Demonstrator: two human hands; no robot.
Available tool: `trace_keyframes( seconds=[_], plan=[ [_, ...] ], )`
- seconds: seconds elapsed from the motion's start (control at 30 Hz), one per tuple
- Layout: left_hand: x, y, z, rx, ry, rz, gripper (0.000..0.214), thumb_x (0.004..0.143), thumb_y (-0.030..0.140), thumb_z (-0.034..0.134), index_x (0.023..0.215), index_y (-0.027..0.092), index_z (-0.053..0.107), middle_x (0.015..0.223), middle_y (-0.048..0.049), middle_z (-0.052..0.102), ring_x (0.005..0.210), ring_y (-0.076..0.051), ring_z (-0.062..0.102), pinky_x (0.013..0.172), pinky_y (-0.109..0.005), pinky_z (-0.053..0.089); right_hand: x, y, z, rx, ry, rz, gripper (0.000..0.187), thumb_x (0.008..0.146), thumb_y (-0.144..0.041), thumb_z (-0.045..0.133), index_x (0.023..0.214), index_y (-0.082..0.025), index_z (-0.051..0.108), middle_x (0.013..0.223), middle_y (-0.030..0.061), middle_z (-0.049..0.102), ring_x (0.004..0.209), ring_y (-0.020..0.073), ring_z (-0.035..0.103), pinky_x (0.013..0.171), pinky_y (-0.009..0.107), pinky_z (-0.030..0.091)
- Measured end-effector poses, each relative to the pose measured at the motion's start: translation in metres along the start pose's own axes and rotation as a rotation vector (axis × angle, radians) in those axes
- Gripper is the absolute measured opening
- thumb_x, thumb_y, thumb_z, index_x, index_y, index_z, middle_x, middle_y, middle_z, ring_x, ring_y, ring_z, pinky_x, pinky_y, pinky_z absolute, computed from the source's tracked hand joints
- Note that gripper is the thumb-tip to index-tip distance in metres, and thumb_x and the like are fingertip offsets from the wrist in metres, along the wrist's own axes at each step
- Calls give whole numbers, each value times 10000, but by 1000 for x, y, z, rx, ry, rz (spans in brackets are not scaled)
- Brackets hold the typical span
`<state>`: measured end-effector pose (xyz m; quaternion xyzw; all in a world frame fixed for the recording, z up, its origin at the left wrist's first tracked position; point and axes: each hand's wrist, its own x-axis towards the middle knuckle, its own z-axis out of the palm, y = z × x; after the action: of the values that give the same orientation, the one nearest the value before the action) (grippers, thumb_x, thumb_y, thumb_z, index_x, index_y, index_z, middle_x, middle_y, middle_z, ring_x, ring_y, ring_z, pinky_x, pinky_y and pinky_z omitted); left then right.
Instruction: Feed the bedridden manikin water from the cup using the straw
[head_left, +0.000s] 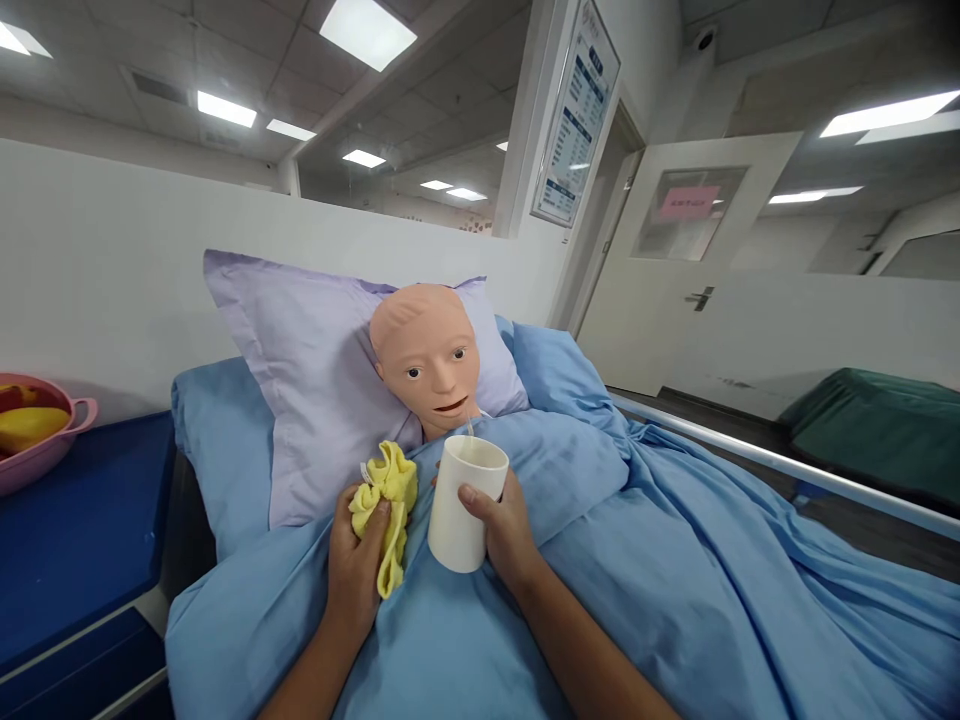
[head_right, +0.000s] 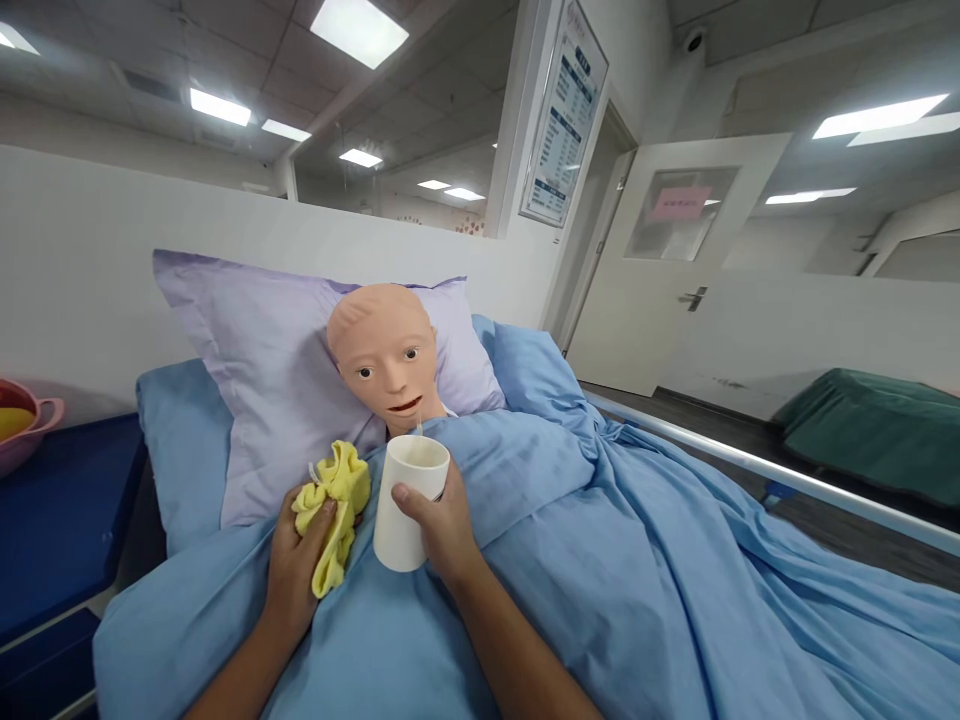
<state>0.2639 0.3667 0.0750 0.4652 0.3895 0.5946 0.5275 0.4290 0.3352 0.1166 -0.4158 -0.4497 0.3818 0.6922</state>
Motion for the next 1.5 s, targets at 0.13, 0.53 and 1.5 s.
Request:
trace_keyframes(
  seconds=[0.13,0.53,1.5],
  plan=[
    [0,2,2,75,9,54,508,806,571,683,1136,206,557,970,-27,672,846,-188,643,764,-314,552,-3,6,-1,-4,43,-62,605,631,-550,833,1107,-225,647,951,59,743,868,273,692,792,425,572],
    [24,65,49,471,5,1202,312,887,160,602,1193,218,594,1279,-112,628,1200,-244,626,973,-389,555,9,-3,-12,193,400,-138,532,698,-508,801,1096,-193,637,868,39,737,694,218,680,629,358,567],
    [74,64,83,804,-290,1675,289,946,75,477,1175,175,622,1295,-135,688,1386,-240,515,1182,-500,419,12,-3,-9,235,356,-131,534,716,-450,821,1153,-195,648,955,67,753,803,266,706,704,398,579]
  ],
)
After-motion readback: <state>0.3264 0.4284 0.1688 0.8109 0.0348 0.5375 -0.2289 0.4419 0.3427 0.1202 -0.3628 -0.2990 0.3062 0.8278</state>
